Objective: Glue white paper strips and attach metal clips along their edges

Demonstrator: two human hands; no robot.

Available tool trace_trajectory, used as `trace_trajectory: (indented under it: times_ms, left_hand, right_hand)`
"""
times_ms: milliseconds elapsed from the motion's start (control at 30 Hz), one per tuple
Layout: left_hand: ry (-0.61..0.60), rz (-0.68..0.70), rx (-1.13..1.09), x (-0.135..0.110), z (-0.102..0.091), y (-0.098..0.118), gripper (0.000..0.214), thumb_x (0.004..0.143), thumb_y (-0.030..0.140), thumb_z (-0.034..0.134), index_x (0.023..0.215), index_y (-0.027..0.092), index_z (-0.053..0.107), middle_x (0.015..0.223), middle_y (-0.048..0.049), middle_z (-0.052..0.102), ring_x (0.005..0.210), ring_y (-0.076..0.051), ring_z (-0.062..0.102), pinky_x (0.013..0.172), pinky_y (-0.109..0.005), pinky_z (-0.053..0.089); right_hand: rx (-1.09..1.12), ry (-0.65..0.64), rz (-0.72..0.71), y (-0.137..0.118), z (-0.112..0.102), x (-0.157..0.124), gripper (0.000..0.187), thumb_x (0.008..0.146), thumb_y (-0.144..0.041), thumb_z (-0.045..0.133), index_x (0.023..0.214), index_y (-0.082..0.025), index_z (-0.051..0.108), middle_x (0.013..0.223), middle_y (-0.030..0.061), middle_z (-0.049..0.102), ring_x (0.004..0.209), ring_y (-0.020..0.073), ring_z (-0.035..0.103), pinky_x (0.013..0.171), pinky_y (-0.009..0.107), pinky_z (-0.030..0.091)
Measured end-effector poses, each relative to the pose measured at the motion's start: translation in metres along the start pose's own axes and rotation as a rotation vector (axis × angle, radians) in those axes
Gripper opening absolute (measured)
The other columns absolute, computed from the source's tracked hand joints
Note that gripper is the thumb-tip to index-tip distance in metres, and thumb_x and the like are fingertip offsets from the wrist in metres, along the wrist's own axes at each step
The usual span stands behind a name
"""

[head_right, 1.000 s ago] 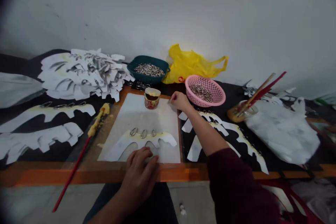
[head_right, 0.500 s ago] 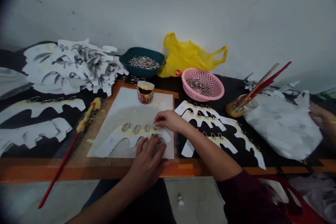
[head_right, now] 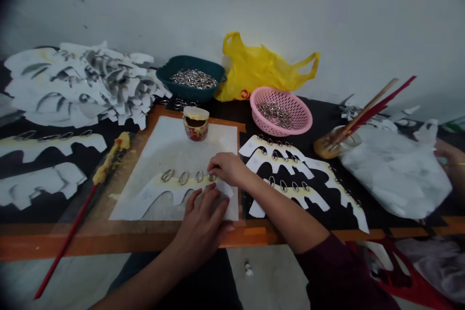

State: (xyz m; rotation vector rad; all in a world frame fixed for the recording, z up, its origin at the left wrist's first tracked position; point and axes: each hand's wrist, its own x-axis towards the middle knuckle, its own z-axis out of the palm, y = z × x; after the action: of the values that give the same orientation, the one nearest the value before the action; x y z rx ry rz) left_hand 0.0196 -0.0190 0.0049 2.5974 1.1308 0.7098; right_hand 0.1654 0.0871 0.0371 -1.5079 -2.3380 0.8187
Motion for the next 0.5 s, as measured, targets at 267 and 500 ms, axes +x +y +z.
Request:
trace_trajectory:
  times_ms: [267,500]
  left_hand:
    - [-0.021,-0.031,0.039,0.008,0.002,-0.002,0.051,0.076,0.049,0.061,0.115,0.016,0.052,0.120,-0.0161,0.051,0.124,-0.033,0.039,0.103,-0.053,0.025]
    - [-0.047,-0.038,0.086,0.011,0.000,-0.003,0.063,0.077,0.056,0.056,0.125,0.017,0.047,0.123,-0.0164,0.050,0.122,-0.032,0.042,0.104,-0.054,0.022]
  right_hand:
    - [0.011,0.036,-0.029,0.006,0.005,-0.002,0.008,0.074,-0.008,0.065,0.077,-0.016,0.069,0.076,0.0024,0.065,0.073,0.0119,0.058,0.070,0.022,0.042]
    - [0.046,0.065,-0.010,0.005,0.007,-0.003,0.008,0.073,-0.008,0.065,0.076,-0.016,0.065,0.070,-0.0004,0.061,0.066,0.0103,0.054,0.064,0.021,0.040]
